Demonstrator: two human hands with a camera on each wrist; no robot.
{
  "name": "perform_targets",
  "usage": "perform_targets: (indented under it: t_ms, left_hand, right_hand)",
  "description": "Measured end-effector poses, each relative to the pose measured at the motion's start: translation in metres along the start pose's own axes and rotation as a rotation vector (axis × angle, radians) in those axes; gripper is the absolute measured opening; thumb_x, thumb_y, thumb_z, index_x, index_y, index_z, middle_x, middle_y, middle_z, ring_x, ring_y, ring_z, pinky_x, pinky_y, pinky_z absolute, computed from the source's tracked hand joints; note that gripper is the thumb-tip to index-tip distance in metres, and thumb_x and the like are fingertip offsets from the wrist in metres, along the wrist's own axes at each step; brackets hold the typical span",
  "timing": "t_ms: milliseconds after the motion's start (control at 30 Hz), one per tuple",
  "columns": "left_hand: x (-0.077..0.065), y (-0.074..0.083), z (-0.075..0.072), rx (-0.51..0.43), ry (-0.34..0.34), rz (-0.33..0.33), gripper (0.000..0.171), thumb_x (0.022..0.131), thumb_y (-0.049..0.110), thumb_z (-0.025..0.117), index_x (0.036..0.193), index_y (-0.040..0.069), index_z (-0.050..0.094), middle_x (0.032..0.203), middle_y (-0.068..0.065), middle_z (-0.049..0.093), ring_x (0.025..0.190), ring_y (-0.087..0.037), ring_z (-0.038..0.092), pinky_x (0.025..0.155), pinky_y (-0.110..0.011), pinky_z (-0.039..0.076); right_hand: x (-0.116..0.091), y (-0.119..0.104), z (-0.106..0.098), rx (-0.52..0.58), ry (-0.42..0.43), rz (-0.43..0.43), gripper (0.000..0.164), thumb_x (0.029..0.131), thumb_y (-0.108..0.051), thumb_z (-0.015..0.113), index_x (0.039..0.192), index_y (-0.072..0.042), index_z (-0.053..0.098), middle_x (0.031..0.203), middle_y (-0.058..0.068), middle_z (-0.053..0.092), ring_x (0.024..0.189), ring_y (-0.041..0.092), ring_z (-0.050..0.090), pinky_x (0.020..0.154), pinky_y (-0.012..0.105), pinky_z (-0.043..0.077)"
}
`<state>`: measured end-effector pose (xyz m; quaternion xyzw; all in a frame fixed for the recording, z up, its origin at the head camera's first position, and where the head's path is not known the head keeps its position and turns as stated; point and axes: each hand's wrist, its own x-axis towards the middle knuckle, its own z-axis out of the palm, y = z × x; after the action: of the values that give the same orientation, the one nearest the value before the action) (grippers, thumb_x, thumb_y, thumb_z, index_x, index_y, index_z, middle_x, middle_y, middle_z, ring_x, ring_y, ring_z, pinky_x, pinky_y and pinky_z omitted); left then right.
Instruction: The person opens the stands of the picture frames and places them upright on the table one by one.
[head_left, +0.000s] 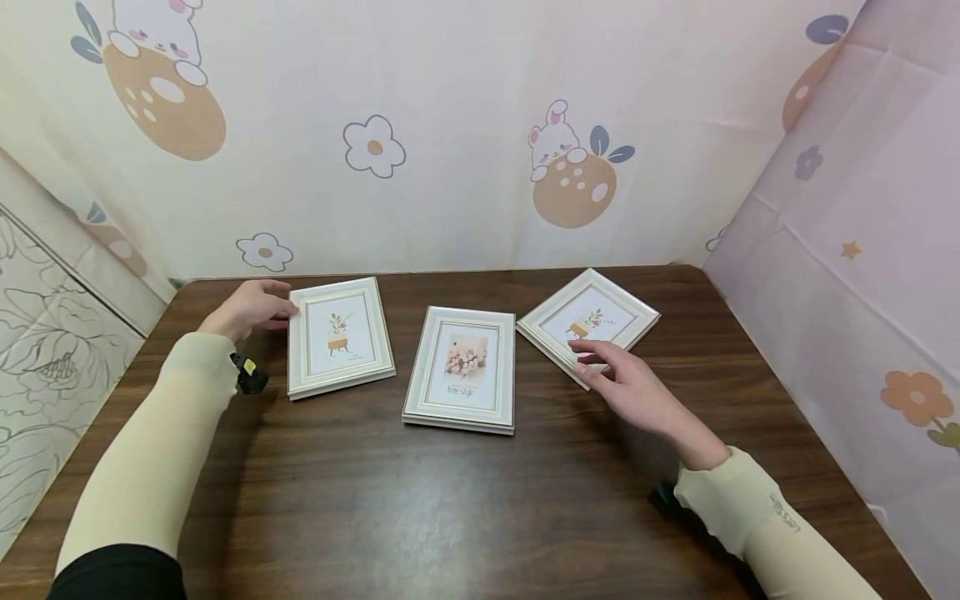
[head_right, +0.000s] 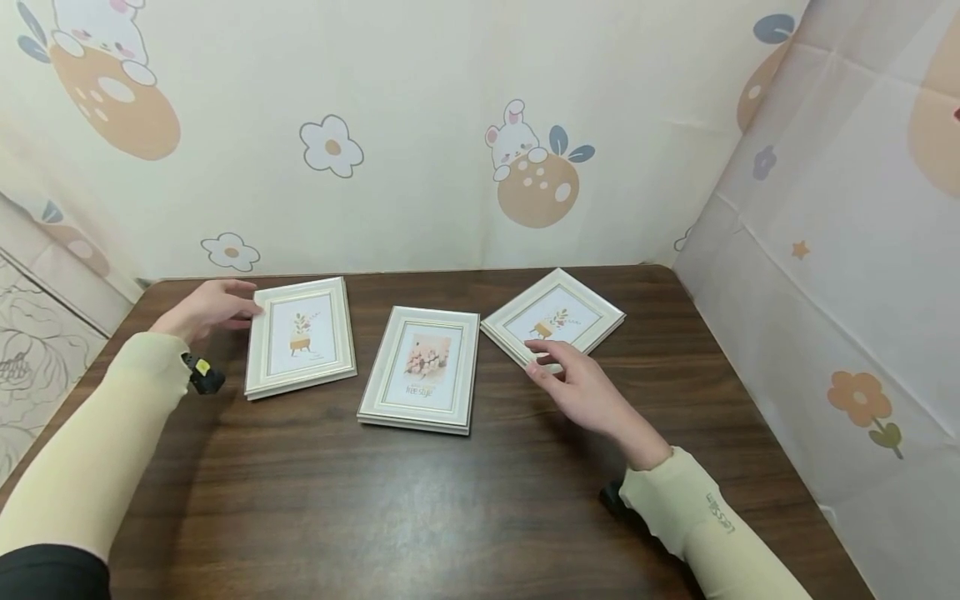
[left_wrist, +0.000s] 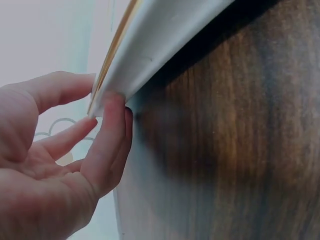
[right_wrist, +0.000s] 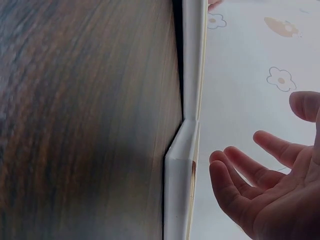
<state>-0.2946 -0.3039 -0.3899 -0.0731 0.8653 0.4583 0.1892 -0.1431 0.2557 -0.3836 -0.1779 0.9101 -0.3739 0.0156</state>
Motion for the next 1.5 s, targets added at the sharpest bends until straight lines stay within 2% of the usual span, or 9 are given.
perform_targets:
  t_ms: [300, 500, 600, 833, 1033, 1267, 1500]
  left_hand:
    - [-0.005, -0.004, -0.004, -0.070, 0.011, 0.032, 0.068, 0.099, 0.012, 0.060, 0.154, -0.003, 0.023, 0.146, -0.028, 0.039, 0.124, -0.033, 0.050, 0.099, -0.042, 0.049]
    - [-0.013, -0.003, -0.006, -0.099, 0.063, 0.086, 0.065, 0.098, 0.012, 0.065, 0.151, -0.002, 0.030, 0.143, -0.027, 0.040, 0.100, -0.013, 0.061, 0.095, -0.039, 0.052]
    - [-0.017, -0.001, -0.005, -0.112, 0.106, 0.105, 0.064, 0.097, 0.014, 0.067, 0.149, 0.000, 0.033, 0.142, -0.026, 0.042, 0.094, -0.009, 0.062, 0.094, -0.039, 0.053]
    - [-0.026, 0.000, -0.001, -0.116, 0.217, 0.116, 0.064, 0.095, 0.028, 0.070, 0.146, 0.004, 0.038, 0.140, -0.020, 0.046, 0.096, -0.012, 0.062, 0.093, -0.036, 0.053]
    - [-0.030, 0.001, 0.006, -0.153, 0.301, 0.130, 0.056, 0.095, 0.032, 0.070, 0.139, 0.006, 0.045, 0.133, -0.014, 0.048, 0.098, -0.014, 0.060, 0.087, -0.030, 0.055]
    - [-0.033, 0.006, 0.012, -0.201, 0.413, 0.141, 0.047, 0.094, 0.033, 0.071, 0.130, 0.009, 0.053, 0.128, -0.011, 0.053, 0.097, -0.014, 0.062, 0.089, -0.033, 0.055]
    - [-0.042, 0.013, 0.015, -0.226, 0.477, 0.169, 0.047, 0.093, 0.034, 0.071, 0.130, 0.011, 0.054, 0.123, -0.007, 0.056, 0.096, -0.014, 0.062, 0.078, -0.022, 0.056]
  right_hand:
    - [-0.002, -0.001, 0.001, -0.019, -0.011, -0.033, 0.040, 0.103, -0.022, 0.057, 0.138, -0.004, 0.054, 0.135, 0.014, 0.058, 0.111, 0.027, 0.062, 0.088, 0.044, 0.051]
    - [-0.003, -0.002, 0.003, -0.009, -0.011, -0.047, 0.039, 0.103, -0.022, 0.058, 0.137, -0.004, 0.055, 0.133, 0.014, 0.060, 0.108, 0.026, 0.064, 0.088, 0.045, 0.052]
    - [-0.005, -0.004, 0.004, 0.002, -0.010, -0.045, 0.039, 0.102, -0.022, 0.058, 0.137, -0.004, 0.055, 0.133, 0.015, 0.059, 0.106, 0.027, 0.066, 0.089, 0.047, 0.051]
    - [-0.009, -0.009, 0.007, 0.003, -0.015, -0.048, 0.038, 0.102, -0.021, 0.059, 0.136, -0.005, 0.055, 0.128, 0.015, 0.062, 0.100, 0.026, 0.067, 0.086, 0.044, 0.052]
    - [-0.012, -0.011, 0.010, -0.019, -0.017, -0.056, 0.037, 0.101, -0.020, 0.060, 0.134, -0.003, 0.057, 0.122, 0.015, 0.064, 0.097, 0.025, 0.066, 0.084, 0.043, 0.051]
    - [-0.015, -0.013, 0.013, -0.037, -0.015, -0.076, 0.036, 0.102, -0.022, 0.059, 0.134, -0.006, 0.058, 0.123, 0.012, 0.063, 0.093, 0.020, 0.063, 0.082, 0.044, 0.051]
    - [-0.019, -0.018, 0.016, -0.059, -0.044, -0.100, 0.037, 0.102, -0.026, 0.058, 0.136, -0.011, 0.057, 0.130, 0.006, 0.060, 0.099, 0.017, 0.061, 0.085, 0.045, 0.051]
